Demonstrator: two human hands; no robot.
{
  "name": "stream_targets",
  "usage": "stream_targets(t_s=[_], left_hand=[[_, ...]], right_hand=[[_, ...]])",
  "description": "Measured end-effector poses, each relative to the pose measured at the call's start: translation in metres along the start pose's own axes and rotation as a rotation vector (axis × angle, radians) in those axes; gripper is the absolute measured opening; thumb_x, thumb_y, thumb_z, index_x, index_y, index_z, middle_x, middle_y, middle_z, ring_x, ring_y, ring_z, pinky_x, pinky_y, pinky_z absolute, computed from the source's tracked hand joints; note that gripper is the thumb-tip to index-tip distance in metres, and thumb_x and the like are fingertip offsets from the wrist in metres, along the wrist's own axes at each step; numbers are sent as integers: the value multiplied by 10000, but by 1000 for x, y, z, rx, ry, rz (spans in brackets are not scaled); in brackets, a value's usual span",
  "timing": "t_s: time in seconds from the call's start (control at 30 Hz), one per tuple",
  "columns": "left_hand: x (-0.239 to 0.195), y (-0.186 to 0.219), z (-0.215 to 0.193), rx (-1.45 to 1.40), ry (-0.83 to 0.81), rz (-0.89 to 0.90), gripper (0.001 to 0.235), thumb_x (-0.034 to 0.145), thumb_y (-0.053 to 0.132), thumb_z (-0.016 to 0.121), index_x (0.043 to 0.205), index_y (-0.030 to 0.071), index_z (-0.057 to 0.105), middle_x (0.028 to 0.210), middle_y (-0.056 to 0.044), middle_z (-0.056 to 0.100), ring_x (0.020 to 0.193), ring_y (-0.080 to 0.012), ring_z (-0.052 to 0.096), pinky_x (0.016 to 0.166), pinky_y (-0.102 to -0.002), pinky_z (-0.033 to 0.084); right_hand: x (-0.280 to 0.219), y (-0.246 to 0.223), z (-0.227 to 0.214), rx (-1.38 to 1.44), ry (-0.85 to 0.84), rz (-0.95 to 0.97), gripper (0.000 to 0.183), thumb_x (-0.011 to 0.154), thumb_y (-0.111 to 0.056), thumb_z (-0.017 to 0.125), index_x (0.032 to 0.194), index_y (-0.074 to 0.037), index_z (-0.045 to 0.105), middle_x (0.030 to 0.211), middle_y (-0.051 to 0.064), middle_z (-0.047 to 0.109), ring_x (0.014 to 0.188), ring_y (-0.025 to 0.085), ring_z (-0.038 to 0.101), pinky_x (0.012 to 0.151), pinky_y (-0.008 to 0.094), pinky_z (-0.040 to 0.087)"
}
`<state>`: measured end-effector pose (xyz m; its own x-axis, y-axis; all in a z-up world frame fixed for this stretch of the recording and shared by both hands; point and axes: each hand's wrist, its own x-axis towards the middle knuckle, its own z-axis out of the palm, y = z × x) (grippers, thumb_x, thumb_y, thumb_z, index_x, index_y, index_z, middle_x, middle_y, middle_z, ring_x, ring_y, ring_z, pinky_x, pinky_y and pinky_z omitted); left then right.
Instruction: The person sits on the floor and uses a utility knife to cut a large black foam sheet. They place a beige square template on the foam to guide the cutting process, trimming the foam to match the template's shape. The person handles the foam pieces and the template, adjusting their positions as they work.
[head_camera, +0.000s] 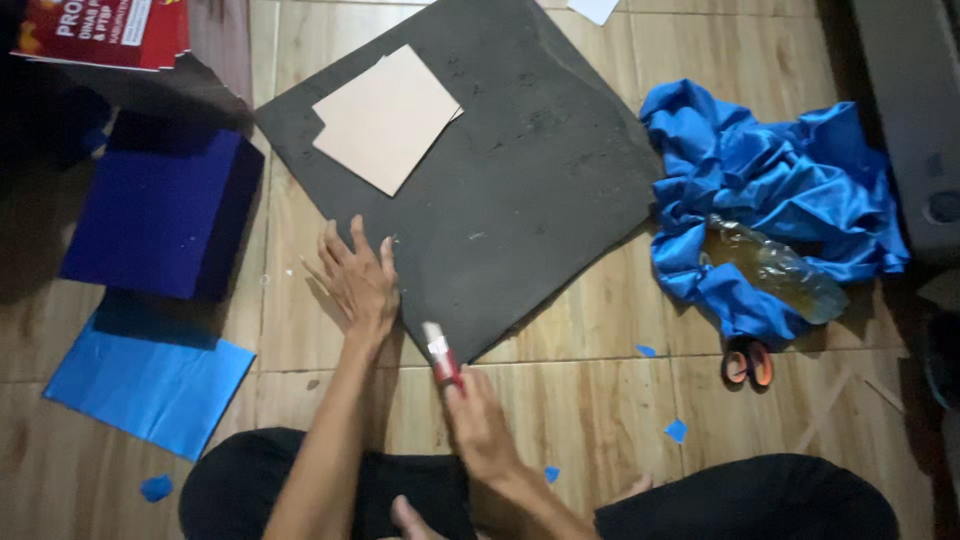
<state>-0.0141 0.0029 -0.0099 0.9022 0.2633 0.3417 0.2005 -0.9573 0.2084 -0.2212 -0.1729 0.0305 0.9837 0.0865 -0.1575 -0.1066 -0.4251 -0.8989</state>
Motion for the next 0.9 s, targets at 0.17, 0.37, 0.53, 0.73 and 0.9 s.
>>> stream_targets(t_s=[0.17,0.37,0.53,0.73,0.9], left_hand=[[-13,24,-31,-162,-322,-123,845,1045,723,427,1646,138,323,1694,-365,231,1599,-541,167,1229,-772,93],[-15,25,-36,-141,-378,-62,999,1013,805,426,1691,93,246,1701,-388,176,1633,-525,133,1274,-746,43],[-12,27,-47,-172,-366,-70,1008,993,799,487,1677,84,287,1691,-392,213,1628,-529,151,1273,-732,52],[-8,28,-44,-178,-331,-77,1021,966,786,554,1669,84,318,1685,-374,238,1628,-511,183,1288,-701,79],[-9,28,-42,-148,-312,-71,1009,971,775,556,1670,88,317,1687,-361,228,1634,-494,173,1293,-688,87]], right_hand=[[20,-44,-83,170,22,452,399,1107,-375,461,1330,-84,616,1083,180,698,951,322,662,809,442,538],[110,-15,-140,-434,6,170,451,1160,-353,413,1447,-37,558,1280,315,715,1179,497,708,984,630,536],[170,-20,-142,-692,-76,45,375,1159,-401,374,1402,-156,520,1192,242,775,1023,511,757,900,676,560],[186,-16,-132,-789,-79,67,361,1163,-461,339,1368,-211,499,1157,194,785,967,505,767,882,653,585],[184,-20,-131,-764,-113,80,358,1161,-419,342,1389,-183,486,1156,245,769,959,560,745,883,687,570]])
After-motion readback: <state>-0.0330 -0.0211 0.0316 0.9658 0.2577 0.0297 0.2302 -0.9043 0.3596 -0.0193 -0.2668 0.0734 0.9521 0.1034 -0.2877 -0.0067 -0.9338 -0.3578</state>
